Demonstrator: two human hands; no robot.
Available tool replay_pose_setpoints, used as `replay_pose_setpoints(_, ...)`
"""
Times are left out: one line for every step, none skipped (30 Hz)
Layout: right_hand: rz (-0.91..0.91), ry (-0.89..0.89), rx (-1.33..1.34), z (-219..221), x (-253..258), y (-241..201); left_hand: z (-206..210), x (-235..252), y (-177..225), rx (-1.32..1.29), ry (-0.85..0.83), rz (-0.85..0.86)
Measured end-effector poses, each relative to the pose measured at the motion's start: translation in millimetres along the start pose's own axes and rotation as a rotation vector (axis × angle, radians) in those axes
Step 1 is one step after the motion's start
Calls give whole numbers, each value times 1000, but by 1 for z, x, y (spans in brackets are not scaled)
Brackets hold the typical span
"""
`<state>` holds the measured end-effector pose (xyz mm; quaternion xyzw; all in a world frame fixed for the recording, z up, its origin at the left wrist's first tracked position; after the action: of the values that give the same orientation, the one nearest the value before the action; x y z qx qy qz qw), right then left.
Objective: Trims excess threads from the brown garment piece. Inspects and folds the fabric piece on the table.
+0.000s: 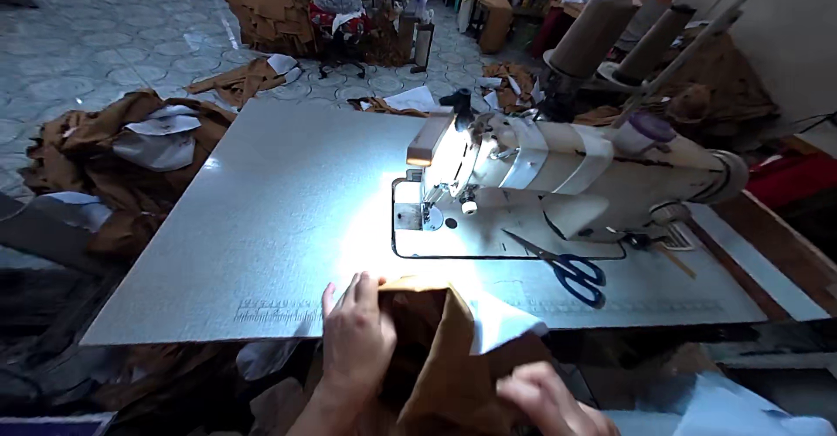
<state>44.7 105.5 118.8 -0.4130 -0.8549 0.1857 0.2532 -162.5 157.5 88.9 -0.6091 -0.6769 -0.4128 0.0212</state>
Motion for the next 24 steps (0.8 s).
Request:
replay_pose_setpoints(32,45,-128,3,2,11,2,-1,9,-5,19,55)
replay_pose_setpoints(54,84,-222,8,3,22,4,-2,17,-10,46,120)
replay_pose_setpoints(66,122,-291,14,4,30,6,-1,24,-9,68,179)
replay_pose_setpoints(71,157,-336,18,5,38,9,0,27,-17,65,222)
replay_pose_setpoints(57,195,-369,20,4,45,12,1,28,-45,37,241)
replay_pose_setpoints(21,238,-390,21,3,48,15,2,28,-92,-10,237)
replay_pose_setpoints(-36,288,-414,20,0,47,17,5,27,-146,-64,219)
replay_pose_setpoints(-91,330,-428,20,-4,43,20,7,25,-203,-108,204)
replay_pose_setpoints(-133,356,-419,21,-9,36,22,8,24,-257,-154,202)
replay_pose_setpoints(-177,365,-375,25,-13,28,25,8,26,-304,-205,216)
replay_pose_setpoints(-232,364,-325,34,-17,22,28,7,29,-332,-251,242)
replay_pose_setpoints(-281,354,-285,45,-21,19,32,6,33,-347,-301,260)
replay_pose_setpoints(-321,351,-264,59,-24,21,34,5,37,-347,-356,266)
replay_pose_setpoints(-341,362,-283,72,-25,28,36,5,41,-326,-407,258)
replay_pose_setpoints(-347,398,-325,84,-23,37,39,6,43,-290,-468,225)
replay_pose_setpoints(-348,441,-372,93,-18,46,43,6,40,-253,-530,166)
replay_pose_setpoints(-346,482,-408,97,-11,53,47,8,33,-223,-572,83)
replay_pose_setpoints(-334,499,-428,100,-3,57,50,10,23,-200,-583,-8)
replay_pose_setpoints(-330,498,-436,103,5,59,51,13,10,-184,-573,-97)
replay_pose_setpoints(-335,498,-433,104,10,58,51,15,-3,-176,-564,-174)
replay_pose_setpoints(-348,496,-413,105,14,57,51,16,-15,-169,-554,-230)
replay_pose_setpoints(-365,489,-357,103,17,56,52,16,-24,-164,-562,-271)
replay_pose_setpoints(-365,447,-268,100,21,57,53,14,-31,-164,-590,-295)
replay_pose_setpoints(-324,364,-141,94,27,57,54,13,-37,-176,-615,-298)
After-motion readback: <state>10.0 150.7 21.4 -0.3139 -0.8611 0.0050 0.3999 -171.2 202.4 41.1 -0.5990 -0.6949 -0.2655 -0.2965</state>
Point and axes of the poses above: each hand's wrist, its own x-axis towards the middle knuckle, its own z-axis out of the palm, y = z × x, the point moved 10 cm from there along x, towards the middle knuckle, and after that the axes turned 3 degrees about y, right-handed, at the moved point
